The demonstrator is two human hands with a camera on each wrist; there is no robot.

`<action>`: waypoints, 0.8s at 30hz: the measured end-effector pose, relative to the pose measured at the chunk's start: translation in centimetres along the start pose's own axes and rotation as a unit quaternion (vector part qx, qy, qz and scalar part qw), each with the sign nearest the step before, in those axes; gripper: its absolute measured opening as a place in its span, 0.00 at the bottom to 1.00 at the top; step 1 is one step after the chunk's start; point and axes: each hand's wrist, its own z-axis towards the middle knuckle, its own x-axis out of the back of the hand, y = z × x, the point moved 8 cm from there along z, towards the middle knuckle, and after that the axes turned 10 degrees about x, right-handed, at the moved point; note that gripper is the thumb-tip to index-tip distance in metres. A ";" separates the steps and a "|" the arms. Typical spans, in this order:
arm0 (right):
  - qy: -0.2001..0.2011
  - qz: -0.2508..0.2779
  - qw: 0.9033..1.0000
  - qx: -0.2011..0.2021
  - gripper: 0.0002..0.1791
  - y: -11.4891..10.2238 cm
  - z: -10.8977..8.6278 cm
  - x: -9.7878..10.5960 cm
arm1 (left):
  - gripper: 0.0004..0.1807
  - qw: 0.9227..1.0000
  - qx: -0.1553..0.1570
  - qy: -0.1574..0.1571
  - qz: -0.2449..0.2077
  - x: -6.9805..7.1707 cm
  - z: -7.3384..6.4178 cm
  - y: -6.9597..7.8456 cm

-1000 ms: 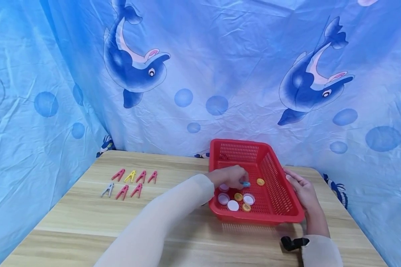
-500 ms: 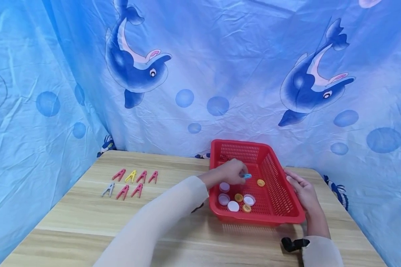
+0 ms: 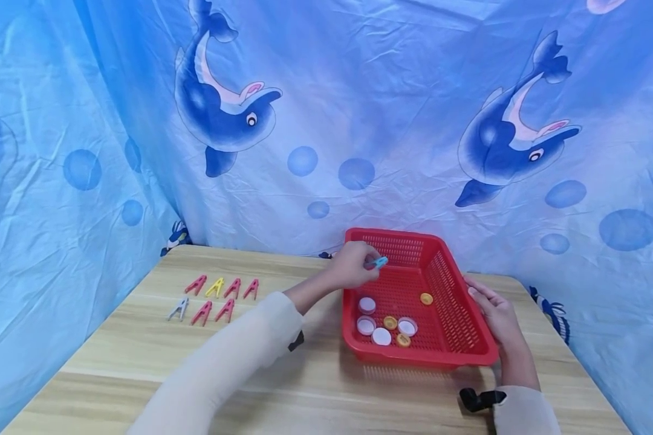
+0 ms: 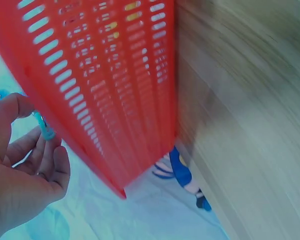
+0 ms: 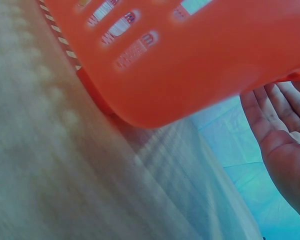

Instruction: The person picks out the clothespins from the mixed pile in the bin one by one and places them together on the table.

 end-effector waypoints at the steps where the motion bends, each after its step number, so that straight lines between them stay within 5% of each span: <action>1: 0.000 0.000 1.000 -0.001 0.38 0.0 0.0 0.1 | 0.11 1.000 0.001 0.003 -0.004 0.4 -0.2 -0.3; 19: 0.002 0.016 1.000 0.003 0.38 -0.4 -0.6 -0.4 | 0.14 0.996 0.034 0.080 0.033 5.9 -6.6 -6.8; 24: -0.002 0.020 1.000 0.000 0.39 -0.4 -0.6 -0.5 | 0.16 0.993 0.065 0.087 0.049 7.0 -8.6 -8.9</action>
